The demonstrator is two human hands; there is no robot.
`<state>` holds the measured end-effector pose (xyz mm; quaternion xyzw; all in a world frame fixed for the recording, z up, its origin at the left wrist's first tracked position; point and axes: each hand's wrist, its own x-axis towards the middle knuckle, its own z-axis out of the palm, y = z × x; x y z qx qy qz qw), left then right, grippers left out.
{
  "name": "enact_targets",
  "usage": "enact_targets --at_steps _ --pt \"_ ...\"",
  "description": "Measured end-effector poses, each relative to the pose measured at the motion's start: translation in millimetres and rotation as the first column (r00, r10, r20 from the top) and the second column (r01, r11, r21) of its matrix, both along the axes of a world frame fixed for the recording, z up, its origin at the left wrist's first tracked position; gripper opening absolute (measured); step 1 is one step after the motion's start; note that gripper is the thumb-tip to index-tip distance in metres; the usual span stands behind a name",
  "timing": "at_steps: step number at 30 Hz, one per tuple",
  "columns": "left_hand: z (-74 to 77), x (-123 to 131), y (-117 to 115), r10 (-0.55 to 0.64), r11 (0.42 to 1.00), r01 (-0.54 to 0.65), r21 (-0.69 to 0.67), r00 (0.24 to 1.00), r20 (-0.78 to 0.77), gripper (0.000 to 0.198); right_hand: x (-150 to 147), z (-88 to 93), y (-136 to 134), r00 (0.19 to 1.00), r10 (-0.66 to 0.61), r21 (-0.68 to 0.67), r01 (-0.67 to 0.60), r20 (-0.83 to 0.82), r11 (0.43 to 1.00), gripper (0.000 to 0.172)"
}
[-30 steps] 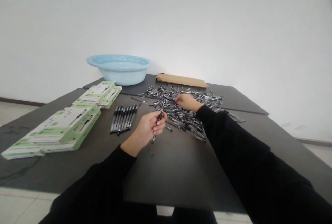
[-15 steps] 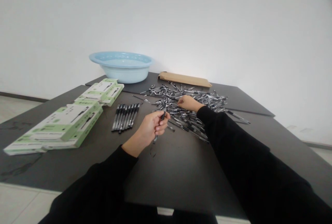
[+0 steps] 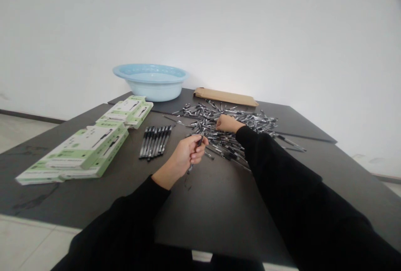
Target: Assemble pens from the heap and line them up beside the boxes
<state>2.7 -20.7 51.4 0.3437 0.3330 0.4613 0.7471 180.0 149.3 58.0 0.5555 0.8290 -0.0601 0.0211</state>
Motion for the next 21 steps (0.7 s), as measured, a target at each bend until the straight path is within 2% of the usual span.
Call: enact_targets --at_steps 11,18,21 --pt "-7.0 5 -1 -0.028 0.999 0.029 0.016 0.996 -0.083 0.024 -2 -4.8 -4 0.999 0.018 0.030 -0.017 -0.031 0.999 0.019" --pt "-8.2 5 0 -0.028 0.999 0.030 0.020 0.993 -0.114 0.026 1 9.2 -5 0.994 0.004 0.126 0.010 -0.109 0.992 0.022" --pt "-7.6 6 0 -0.029 0.999 0.033 0.028 0.991 -0.133 0.028 9 17.3 -11 0.974 0.033 0.181 0.009 -0.226 0.983 0.022"
